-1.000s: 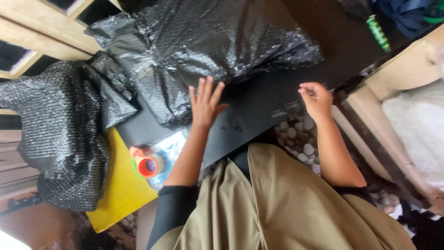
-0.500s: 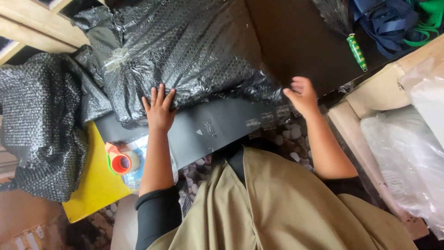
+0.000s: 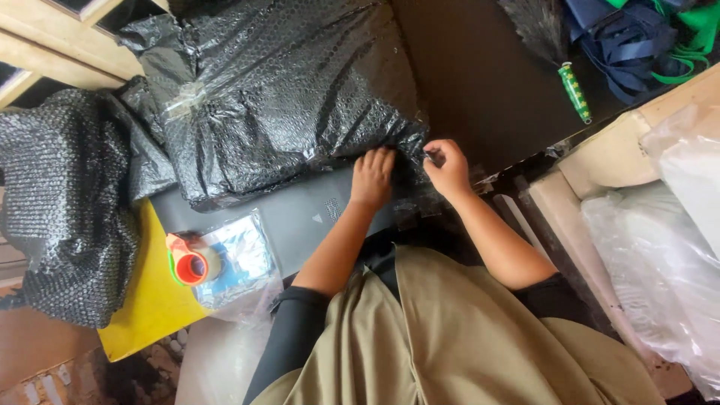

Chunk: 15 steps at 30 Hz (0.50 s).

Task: Wrapping an item in black bubble wrap and securing it with packing tape using a handheld dispenser.

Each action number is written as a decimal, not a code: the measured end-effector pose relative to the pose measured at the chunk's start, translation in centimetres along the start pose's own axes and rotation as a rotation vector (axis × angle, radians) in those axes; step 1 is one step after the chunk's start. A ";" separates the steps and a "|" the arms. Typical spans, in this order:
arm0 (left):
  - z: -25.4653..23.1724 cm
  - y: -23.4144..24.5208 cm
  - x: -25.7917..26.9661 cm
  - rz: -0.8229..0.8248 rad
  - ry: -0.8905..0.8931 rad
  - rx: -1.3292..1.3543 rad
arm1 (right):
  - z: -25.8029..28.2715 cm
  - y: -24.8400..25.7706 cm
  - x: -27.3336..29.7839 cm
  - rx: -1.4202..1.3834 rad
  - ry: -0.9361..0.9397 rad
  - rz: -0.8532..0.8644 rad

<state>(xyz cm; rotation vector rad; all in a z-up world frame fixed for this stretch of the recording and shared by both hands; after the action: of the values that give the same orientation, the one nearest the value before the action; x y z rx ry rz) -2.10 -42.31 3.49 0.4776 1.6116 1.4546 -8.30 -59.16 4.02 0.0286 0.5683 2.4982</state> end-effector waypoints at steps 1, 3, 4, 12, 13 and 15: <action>0.3 -0.9 0.1 0.000 -0.002 0.003 | 0.4 0.2 -0.2 0.002 -0.002 -0.003; 1.3 -4.0 0.4 0.164 0.036 -0.017 | 1.5 -0.3 -0.7 -0.021 0.012 0.069; 1.3 -4.0 0.3 0.164 0.035 -0.016 | 1.9 -0.5 -1.2 -0.020 0.012 0.068; 0.3 2.0 0.5 -0.220 -0.072 0.078 | 4.4 -5.0 -3.1 0.041 0.075 0.456; 0.1 3.0 0.1 -0.217 -0.070 0.077 | 4.0 -4.8 -3.1 0.038 0.073 0.459; -0.3 6.3 -0.5 -0.364 -0.061 0.088 | 4.4 -4.9 -2.6 -0.165 0.177 0.566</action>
<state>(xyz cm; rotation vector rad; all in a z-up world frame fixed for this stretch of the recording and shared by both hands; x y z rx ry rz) -3.76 -41.32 9.54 0.2574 1.6195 1.0914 -2.90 -55.18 6.33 -0.1108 0.4684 3.1163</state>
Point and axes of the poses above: each hand's wrist, its own x-axis away from the middle knuckle, its own y-axis out of the back of the hand, z = x × y, the point moved 9 cm from there along -x, towards the middle knuckle, and after that the axes turned 1 degree about -y, right-handed, at the moved point
